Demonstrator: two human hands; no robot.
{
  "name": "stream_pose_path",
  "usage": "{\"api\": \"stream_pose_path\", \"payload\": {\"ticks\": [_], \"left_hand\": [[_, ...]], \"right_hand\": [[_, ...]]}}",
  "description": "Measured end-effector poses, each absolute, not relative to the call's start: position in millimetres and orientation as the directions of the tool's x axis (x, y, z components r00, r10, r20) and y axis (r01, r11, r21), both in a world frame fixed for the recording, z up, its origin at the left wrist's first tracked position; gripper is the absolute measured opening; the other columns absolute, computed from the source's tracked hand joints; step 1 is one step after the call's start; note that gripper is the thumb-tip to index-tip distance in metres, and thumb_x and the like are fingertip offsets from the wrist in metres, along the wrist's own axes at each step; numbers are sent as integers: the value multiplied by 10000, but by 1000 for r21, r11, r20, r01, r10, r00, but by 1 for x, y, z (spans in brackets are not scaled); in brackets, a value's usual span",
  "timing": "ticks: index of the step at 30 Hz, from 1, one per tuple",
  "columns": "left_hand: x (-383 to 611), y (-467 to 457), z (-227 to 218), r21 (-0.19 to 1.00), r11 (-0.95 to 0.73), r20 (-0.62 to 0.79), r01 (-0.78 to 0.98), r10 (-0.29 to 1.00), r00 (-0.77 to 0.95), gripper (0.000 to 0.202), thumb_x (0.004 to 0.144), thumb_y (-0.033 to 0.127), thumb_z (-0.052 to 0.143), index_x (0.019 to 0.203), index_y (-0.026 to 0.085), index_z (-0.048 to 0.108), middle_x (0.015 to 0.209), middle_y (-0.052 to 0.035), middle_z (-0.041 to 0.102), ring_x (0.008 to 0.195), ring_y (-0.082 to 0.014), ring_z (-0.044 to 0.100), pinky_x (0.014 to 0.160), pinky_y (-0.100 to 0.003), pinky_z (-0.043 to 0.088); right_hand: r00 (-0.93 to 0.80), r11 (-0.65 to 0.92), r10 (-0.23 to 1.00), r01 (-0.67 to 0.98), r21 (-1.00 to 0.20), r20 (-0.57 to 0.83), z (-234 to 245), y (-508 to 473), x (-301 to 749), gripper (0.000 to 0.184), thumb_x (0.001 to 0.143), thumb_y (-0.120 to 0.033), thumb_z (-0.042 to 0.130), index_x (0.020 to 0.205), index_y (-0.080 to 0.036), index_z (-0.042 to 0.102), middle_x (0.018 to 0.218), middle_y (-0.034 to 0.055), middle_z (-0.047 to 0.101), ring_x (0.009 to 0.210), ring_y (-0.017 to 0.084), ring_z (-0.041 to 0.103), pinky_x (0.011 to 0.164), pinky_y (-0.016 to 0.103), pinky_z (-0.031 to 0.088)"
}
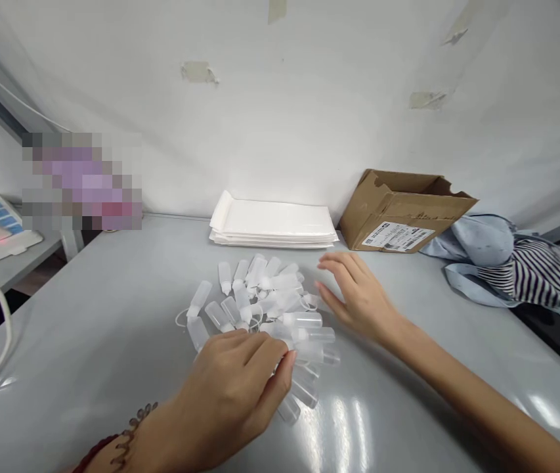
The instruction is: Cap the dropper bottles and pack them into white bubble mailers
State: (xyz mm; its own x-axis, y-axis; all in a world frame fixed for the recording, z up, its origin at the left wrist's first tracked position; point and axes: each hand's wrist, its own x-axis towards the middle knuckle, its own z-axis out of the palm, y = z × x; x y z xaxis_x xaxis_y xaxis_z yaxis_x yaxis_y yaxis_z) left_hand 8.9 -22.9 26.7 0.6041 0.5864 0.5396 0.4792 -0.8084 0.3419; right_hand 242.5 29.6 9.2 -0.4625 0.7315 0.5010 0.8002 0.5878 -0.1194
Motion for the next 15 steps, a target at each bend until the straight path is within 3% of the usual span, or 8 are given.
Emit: {"api": "stream_pose_path", "payload": {"ticks": [3,8,11,15], "left_hand": [[9,-24,27,345,-814,557,467,578,596,241,914,84,466,691,174,470,557,40,489,477,-101,405,491,-254,323],[7,-21,25,338,-817,582,467,571,579,194,909,76,471,743,166,515,573,30,509,487,-109,403,492,-265,320],[6,-20,26,329,-822,603,464,561,567,171,911,70,460,794,161,545,564,34,505,478,-107,400,490,-258,326],[6,-20,27,317,-826,625,467,552,552,167,903,61,472,787,154,546,568,28,520,485,-110,426,495,-261,351]], "right_hand": [[-471,559,770,824,-98,431,23,62,237,244,932,-241,454,1149,-136,489,1213,212,525,1136,327,483,897,493,420],[-549,572,812,816,-82,198,38,122,225,477,893,-347,555,1300,-131,427,1417,232,391,1292,361,376,976,547,346],[-566,573,819,814,-99,89,40,150,219,540,895,-413,550,1338,-137,411,1409,208,418,1276,332,412,988,513,350],[-579,577,815,811,-93,2,44,169,214,453,909,-397,533,1286,-152,480,1309,155,520,1172,283,511,935,455,421]]}}
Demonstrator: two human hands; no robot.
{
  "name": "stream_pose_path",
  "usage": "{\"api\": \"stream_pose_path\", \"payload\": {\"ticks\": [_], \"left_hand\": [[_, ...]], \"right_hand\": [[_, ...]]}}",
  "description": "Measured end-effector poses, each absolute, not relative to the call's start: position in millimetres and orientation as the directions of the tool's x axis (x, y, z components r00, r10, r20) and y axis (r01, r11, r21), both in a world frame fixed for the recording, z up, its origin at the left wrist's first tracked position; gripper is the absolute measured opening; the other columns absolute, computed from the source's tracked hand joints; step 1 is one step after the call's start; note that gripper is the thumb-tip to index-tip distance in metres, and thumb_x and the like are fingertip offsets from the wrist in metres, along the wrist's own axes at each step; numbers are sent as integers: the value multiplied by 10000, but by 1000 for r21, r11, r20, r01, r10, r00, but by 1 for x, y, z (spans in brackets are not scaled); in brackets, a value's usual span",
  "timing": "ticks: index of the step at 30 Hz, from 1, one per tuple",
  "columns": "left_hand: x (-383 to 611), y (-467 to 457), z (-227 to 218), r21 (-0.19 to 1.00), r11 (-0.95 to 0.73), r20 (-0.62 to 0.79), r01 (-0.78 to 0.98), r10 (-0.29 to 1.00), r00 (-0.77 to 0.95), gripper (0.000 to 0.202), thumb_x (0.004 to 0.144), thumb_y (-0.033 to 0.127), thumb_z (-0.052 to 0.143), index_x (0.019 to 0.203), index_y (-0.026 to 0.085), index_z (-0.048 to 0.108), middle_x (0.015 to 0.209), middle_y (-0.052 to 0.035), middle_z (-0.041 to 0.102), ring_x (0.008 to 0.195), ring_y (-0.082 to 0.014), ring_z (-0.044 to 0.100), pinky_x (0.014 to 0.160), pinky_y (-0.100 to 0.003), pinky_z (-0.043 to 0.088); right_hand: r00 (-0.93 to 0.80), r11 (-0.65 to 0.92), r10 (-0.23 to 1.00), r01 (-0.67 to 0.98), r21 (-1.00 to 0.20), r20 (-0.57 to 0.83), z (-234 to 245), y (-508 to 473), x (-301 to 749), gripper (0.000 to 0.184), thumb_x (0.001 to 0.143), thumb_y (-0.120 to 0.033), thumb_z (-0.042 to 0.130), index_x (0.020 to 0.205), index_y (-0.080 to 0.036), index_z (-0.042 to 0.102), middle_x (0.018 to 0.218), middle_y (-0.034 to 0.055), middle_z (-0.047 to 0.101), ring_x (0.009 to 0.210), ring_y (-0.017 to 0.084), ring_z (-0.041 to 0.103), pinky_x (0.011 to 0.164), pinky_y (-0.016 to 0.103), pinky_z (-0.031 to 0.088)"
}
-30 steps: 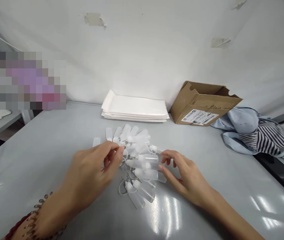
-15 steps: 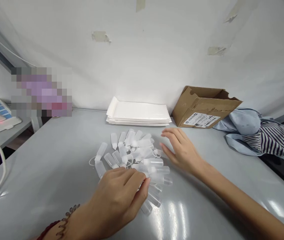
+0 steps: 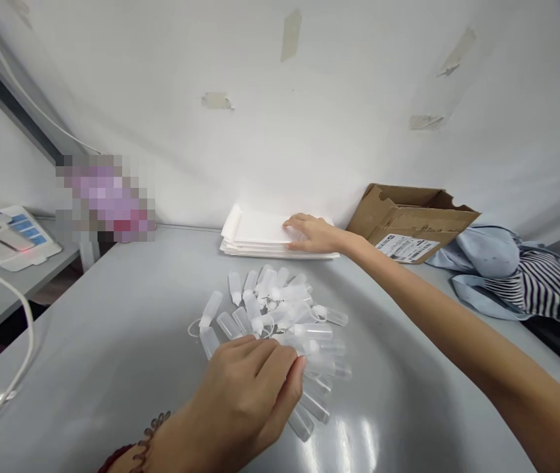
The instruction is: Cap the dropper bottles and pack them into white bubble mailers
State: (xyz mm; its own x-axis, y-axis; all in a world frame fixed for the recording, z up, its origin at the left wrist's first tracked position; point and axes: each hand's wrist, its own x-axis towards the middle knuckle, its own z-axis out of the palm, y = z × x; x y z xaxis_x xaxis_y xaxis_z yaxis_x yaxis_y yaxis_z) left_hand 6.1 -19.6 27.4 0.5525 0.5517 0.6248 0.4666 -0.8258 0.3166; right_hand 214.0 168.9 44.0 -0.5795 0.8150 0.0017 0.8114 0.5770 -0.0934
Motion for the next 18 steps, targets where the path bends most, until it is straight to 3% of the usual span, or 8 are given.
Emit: {"api": "stream_pose_path", "payload": {"ticks": [7,10,13,15,18], "left_hand": [[9,-19,23,286,-830,614,478,542,573,258,900,83,484,653,158,489,552,16,527,474,-111,430,481,-268,360],[10,-19,22,301,-817,618,491,560,552,260,909,89,461,664,154,520,541,23,527,459,-105,436,471,-259,359],[7,-17,28,480,-707,573,518,701,425,232,933,172,452,728,162,562,520,43,541,423,-92,460,439,-230,364],[3,-15,35,688,-512,434,515,858,274,168,941,282,472,899,169,589,543,48,603,428,-96,522,422,-204,394],[-2,-9,44,881,-191,157,432,981,112,352,927,435,490,1152,165,518,640,19,695,449,-122,597,404,-206,436]], "right_hand": [[-575,574,817,818,44,39,43,171,204,322,920,-357,569,1180,-167,562,1167,73,598,992,210,610,854,434,511],[-556,545,821,831,110,133,36,160,205,290,952,-234,504,1224,-136,538,1217,116,589,1073,242,593,901,463,488],[-553,531,797,833,153,245,31,133,216,440,928,-9,301,1349,-46,424,1410,258,426,1324,323,395,1009,509,391],[-555,528,776,831,174,300,27,105,229,491,911,12,269,1387,-40,380,1451,268,371,1383,338,301,1034,530,356],[-566,526,735,824,213,373,20,58,251,534,903,32,276,1430,-47,306,1462,265,360,1418,341,218,1051,537,327]]}}
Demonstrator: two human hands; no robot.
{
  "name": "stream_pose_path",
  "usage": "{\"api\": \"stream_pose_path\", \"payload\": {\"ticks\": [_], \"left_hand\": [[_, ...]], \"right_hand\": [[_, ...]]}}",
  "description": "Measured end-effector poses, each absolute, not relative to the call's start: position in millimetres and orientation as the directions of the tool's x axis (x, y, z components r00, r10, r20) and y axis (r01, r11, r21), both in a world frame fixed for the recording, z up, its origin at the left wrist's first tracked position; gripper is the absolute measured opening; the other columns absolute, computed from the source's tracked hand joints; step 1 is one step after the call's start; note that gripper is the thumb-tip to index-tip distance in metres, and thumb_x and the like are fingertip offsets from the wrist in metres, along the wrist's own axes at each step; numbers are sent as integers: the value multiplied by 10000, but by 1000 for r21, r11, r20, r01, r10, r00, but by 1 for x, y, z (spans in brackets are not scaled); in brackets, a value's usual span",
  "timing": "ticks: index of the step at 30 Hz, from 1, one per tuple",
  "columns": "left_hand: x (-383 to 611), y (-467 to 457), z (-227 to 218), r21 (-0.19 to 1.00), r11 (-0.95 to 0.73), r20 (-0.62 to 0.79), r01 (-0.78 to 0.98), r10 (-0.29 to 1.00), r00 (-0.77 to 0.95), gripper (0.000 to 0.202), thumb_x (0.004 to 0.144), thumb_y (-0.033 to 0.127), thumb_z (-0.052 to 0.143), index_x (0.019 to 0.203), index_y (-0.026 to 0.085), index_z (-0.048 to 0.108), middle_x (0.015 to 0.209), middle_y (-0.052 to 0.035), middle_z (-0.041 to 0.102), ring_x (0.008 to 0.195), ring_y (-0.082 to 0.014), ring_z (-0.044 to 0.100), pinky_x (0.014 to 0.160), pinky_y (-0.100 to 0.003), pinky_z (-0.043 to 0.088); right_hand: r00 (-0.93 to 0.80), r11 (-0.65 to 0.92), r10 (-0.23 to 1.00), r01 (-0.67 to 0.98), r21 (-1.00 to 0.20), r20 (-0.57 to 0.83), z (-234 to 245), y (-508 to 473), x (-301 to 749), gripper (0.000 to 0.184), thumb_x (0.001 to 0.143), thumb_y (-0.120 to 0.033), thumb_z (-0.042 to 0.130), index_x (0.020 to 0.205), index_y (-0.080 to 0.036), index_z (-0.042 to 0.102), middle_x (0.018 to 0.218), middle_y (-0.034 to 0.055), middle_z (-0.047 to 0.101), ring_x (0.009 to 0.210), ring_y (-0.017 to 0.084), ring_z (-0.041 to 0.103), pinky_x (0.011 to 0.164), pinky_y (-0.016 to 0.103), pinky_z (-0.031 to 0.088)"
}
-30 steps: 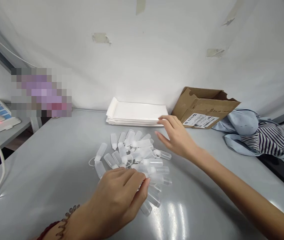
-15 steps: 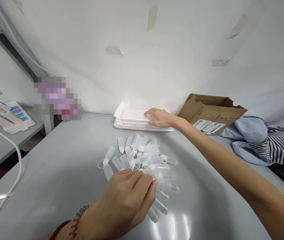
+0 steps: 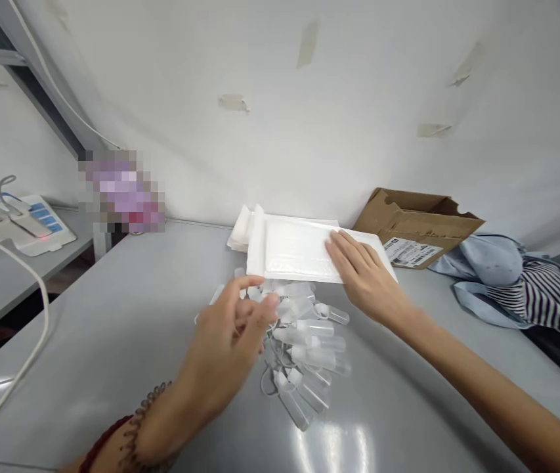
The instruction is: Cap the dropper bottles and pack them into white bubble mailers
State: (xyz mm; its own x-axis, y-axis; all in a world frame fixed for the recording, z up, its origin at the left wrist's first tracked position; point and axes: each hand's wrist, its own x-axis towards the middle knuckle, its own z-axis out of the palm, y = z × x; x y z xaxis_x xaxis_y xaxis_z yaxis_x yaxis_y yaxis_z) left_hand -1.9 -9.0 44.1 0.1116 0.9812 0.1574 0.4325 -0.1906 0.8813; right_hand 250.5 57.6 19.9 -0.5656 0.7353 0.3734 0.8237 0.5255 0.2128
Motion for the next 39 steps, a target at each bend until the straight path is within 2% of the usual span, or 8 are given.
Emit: {"api": "stream_pose_path", "payload": {"ticks": [6,13,16,20,29,32,36,39], "left_hand": [[5,-5,42,972,-59,15,228,982,188,436,889,428,561,1230,161,503,706,-17,715,519,-149,635,503,-254,529],[2,-4,39,993,105,-118,58,945,305,200,881,329,548,926,161,647,725,-37,703,600,-194,668,524,-291,550],[2,-5,36,988,128,-153,89,893,423,191,864,317,546,871,154,646,764,-48,700,669,-201,661,584,-312,552],[11,-15,35,967,97,-223,234,760,610,134,818,259,537,797,157,622,739,-8,637,719,-169,597,638,-257,502],[30,-32,32,941,275,-336,197,687,644,224,665,123,645,599,156,433,587,75,345,553,-66,279,491,-174,263],[29,-29,29,952,231,-306,200,724,618,168,700,178,662,639,150,508,597,66,434,552,-69,361,509,-172,320],[16,-14,34,964,118,-226,238,834,503,230,835,380,564,906,172,633,660,16,640,534,-118,561,526,-219,462],[-8,6,43,832,-118,-28,542,967,254,238,845,410,531,858,208,656,682,16,680,551,-138,608,558,-248,497]], "right_hand": [[-583,469,589,810,351,559,4,-9,272,626,909,8,374,1494,-68,163,1417,244,443,1397,320,284,1030,481,372],[-619,586,560,766,266,551,7,-26,267,626,864,-2,418,1461,-109,261,1389,224,485,1390,303,310,1024,504,346],[-630,642,589,745,180,507,9,-30,261,660,855,-211,487,1450,-58,248,1456,298,331,1402,399,220,1010,592,298],[-651,683,630,724,96,423,9,-41,250,894,789,-487,513,1455,-8,158,1488,333,166,1383,484,147,1014,674,185],[-679,755,595,655,-11,429,10,-50,242,690,749,-299,554,1336,-19,326,1110,206,501,1050,360,457,957,654,232],[-669,738,621,675,-15,407,14,-46,248,552,749,-183,501,1269,-31,399,1041,185,550,950,317,497,900,570,339],[-589,686,673,723,-81,447,17,-37,264,398,779,-110,478,1175,-93,442,945,143,605,841,266,536,766,426,433],[-546,655,698,749,-103,463,19,-32,274,389,786,-115,494,1170,-124,432,959,131,629,835,259,562,745,405,442]]}}
